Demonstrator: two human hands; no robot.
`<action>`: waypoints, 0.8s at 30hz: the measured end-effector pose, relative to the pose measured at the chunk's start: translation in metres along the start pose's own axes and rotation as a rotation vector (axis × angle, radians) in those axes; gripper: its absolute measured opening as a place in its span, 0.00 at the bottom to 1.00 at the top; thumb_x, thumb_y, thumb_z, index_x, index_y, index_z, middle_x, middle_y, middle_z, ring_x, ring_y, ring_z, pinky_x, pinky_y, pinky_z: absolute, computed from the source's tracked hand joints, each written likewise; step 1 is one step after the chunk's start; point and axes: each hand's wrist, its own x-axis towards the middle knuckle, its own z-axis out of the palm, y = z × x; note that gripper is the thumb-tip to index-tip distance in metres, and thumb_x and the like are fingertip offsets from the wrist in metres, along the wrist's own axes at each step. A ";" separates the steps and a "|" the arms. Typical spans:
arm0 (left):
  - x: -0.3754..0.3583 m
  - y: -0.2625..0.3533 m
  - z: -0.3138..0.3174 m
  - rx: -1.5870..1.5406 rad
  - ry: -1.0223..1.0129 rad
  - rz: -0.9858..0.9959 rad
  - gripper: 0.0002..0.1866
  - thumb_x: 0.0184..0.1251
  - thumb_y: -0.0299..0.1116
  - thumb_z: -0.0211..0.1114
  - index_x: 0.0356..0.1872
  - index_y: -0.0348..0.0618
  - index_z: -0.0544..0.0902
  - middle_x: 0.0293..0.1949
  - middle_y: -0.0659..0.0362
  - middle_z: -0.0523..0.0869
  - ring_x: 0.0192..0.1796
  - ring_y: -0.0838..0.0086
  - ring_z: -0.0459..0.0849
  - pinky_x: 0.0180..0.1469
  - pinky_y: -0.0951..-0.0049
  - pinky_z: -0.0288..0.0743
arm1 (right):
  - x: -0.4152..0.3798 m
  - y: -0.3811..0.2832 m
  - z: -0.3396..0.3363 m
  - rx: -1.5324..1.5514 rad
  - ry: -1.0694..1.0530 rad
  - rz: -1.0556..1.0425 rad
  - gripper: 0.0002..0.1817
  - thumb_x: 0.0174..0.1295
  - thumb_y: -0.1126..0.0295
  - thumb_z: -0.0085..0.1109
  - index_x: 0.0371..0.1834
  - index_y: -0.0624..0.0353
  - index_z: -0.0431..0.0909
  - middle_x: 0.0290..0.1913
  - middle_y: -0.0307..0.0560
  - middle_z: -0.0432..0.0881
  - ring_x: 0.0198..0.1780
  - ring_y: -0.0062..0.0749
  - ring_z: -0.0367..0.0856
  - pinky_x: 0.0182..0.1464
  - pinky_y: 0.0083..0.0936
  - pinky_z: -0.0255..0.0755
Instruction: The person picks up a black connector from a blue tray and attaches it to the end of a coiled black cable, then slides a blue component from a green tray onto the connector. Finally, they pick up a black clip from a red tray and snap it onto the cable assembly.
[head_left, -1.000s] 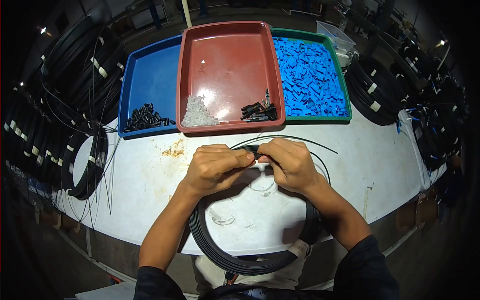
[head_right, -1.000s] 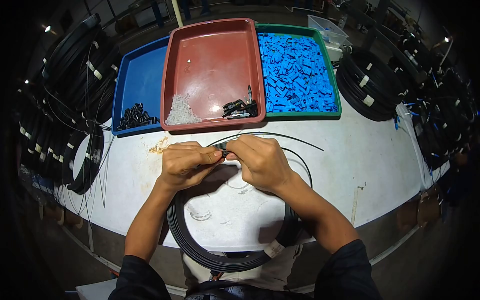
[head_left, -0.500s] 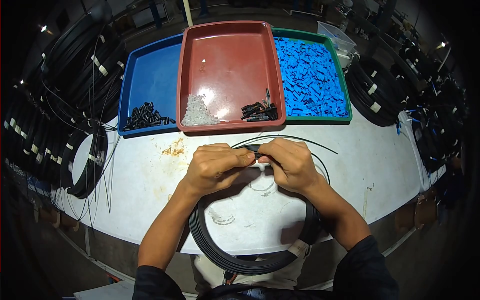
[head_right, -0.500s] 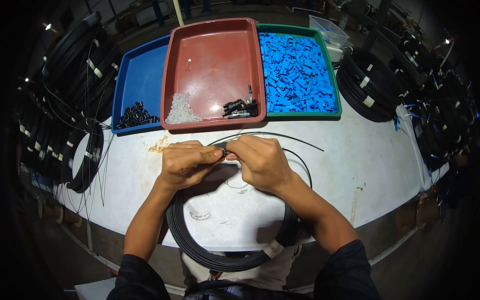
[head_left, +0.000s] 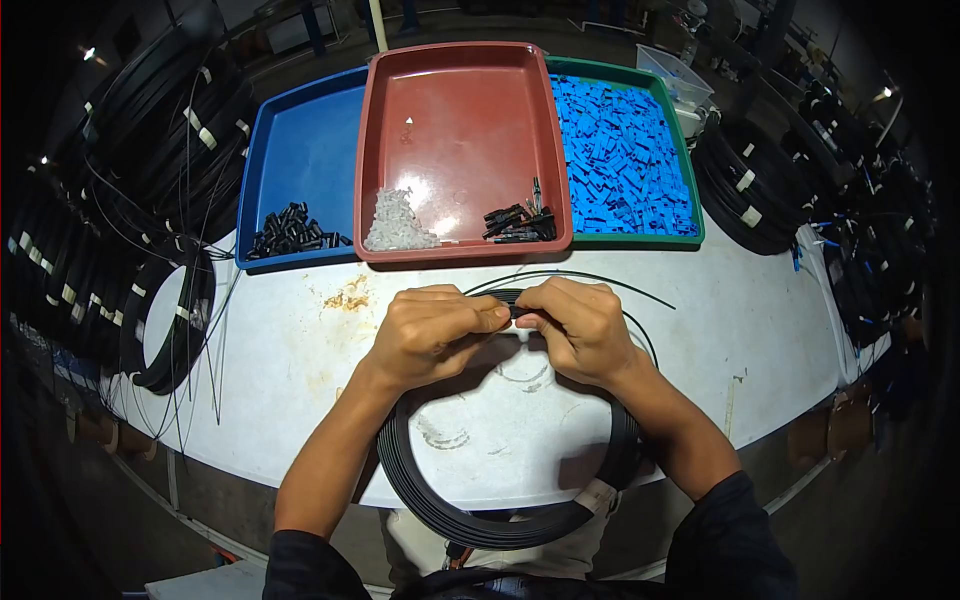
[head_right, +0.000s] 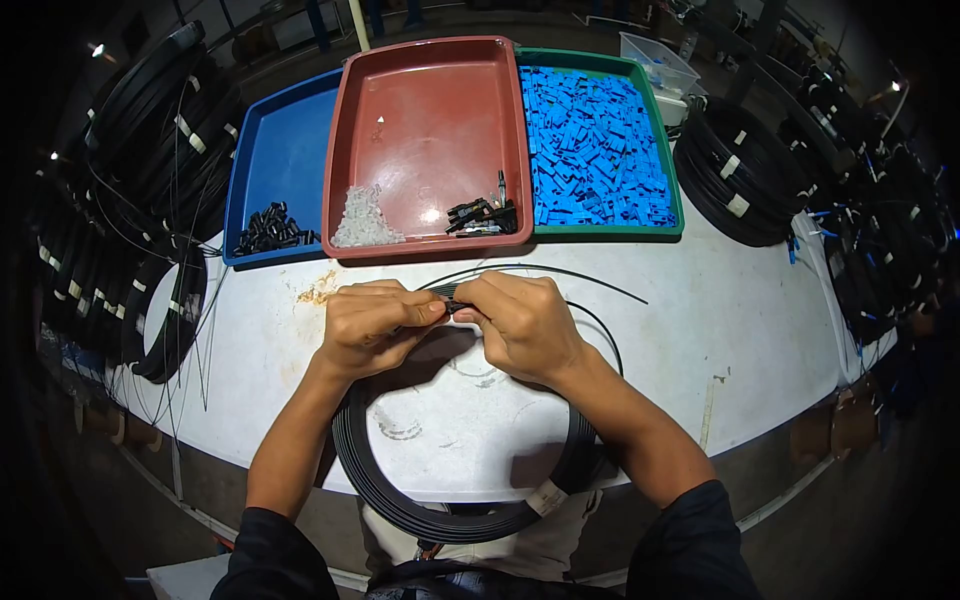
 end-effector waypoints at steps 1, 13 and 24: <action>0.000 0.000 0.000 -0.001 -0.002 0.001 0.10 0.48 0.17 0.79 0.32 0.35 0.89 0.34 0.50 0.93 0.29 0.66 0.92 0.33 0.72 0.83 | 0.000 0.000 0.000 0.027 -0.022 0.027 0.10 0.53 0.78 0.70 0.37 0.60 0.80 0.28 0.48 0.80 0.28 0.43 0.81 0.29 0.36 0.74; -0.003 0.000 0.001 -0.065 -0.002 -0.120 0.09 0.49 0.20 0.78 0.33 0.38 0.90 0.35 0.52 0.93 0.29 0.67 0.90 0.33 0.71 0.82 | 0.001 -0.001 -0.001 -0.065 0.016 -0.082 0.09 0.53 0.79 0.70 0.36 0.61 0.80 0.29 0.48 0.80 0.29 0.42 0.82 0.29 0.35 0.74; -0.005 0.000 0.000 -0.070 0.015 -0.165 0.11 0.47 0.20 0.78 0.34 0.40 0.90 0.36 0.54 0.93 0.29 0.66 0.90 0.33 0.70 0.83 | 0.004 0.002 0.005 -0.031 0.088 -0.107 0.09 0.54 0.77 0.70 0.37 0.60 0.81 0.27 0.46 0.79 0.26 0.41 0.81 0.30 0.34 0.74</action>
